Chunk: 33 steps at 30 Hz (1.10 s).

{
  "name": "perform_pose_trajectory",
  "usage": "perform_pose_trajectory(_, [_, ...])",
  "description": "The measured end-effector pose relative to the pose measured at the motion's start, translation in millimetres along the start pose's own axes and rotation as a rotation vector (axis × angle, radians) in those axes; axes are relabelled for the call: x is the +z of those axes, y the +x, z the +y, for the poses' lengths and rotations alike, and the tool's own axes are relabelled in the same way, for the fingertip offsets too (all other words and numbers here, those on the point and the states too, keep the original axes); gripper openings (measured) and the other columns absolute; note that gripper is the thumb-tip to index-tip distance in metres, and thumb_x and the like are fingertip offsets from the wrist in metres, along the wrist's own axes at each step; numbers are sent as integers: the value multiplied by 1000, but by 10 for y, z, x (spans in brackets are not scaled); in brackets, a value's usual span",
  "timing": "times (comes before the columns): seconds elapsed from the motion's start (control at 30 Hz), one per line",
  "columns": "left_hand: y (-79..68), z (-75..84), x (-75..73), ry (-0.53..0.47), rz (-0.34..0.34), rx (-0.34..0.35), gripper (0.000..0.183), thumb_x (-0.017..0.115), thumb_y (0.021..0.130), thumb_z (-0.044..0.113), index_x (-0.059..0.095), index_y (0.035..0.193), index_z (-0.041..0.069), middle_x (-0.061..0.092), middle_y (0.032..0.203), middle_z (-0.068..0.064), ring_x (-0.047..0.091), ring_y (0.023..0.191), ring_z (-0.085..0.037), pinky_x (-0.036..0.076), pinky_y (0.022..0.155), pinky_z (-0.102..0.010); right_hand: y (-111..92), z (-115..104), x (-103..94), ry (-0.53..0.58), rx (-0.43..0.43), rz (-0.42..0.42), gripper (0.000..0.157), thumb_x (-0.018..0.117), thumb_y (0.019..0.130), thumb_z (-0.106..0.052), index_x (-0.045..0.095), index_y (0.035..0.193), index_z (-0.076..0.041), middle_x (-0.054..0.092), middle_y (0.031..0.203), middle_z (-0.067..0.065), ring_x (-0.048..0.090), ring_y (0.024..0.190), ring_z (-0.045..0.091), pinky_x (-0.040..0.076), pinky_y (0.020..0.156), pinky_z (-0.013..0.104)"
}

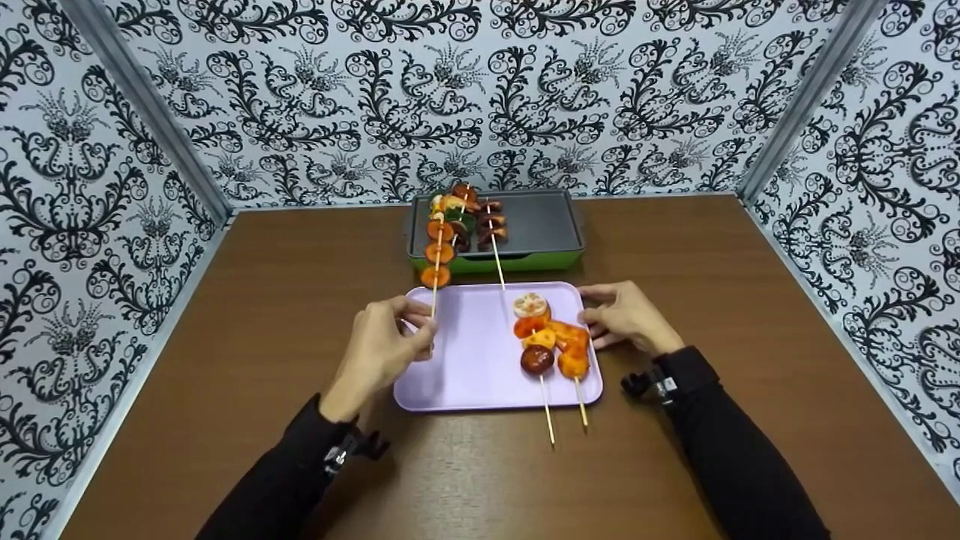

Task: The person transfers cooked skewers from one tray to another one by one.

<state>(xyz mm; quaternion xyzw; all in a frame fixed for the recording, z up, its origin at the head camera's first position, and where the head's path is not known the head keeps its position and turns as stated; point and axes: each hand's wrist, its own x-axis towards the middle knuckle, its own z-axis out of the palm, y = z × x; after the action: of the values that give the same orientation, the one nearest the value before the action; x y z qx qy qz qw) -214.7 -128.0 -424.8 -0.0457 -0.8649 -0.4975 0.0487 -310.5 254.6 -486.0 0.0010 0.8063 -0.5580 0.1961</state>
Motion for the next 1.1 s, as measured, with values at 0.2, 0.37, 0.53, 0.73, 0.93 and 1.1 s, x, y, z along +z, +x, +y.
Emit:
perform_pose_trajectory(0.2, [-138,34,77,-104,-48,-38,16,77,86,6,75,102,9,73,84,-6,71,61,-12,63,56,-29,-12,-9,5,-2,4,-1,58,74,92,-10,56,147,-13,76,85,11,73,65,19,65,63,42])
perform_pose_trajectory(0.37, [-225,25,149,-90,-88,-35,13,76,87,7,74,100,9,73,85,-5,70,60,-13,62,54,-30,-5,0,3,-8,5,5,57,75,91,-10,57,146,-14,75,81,9,71,62,18,65,61,41])
perform_pose_trajectory(0.53, [-308,8,216,-88,-132,-47,13,75,88,7,72,101,5,72,88,-6,71,61,-12,63,55,-30,-11,-2,6,-7,-3,6,58,73,91,-10,56,146,-13,73,78,7,71,62,19,65,60,41])
perform_pose_trajectory(0.73, [-382,-25,307,-47,-163,-18,12,74,88,10,72,100,6,73,87,-5,70,63,-10,62,54,-28,-8,-7,0,-23,-6,5,58,74,92,-12,55,147,-14,74,82,10,71,64,20,65,62,42])
perform_pose_trajectory(0.93, [-420,-62,424,-114,-232,-47,18,72,88,7,69,104,0,71,90,-10,70,62,-11,63,56,-32,-3,-11,1,-26,-7,6,59,75,91,-12,56,147,-14,75,85,11,72,65,20,65,63,43])
perform_pose_trajectory(1.1, [-438,-87,527,-140,-268,-70,20,71,88,7,68,106,-3,72,90,-10,71,61,-13,63,55,-33,-14,-19,0,-27,-6,8,59,75,91,-12,55,147,-14,75,85,11,72,64,19,65,63,42])
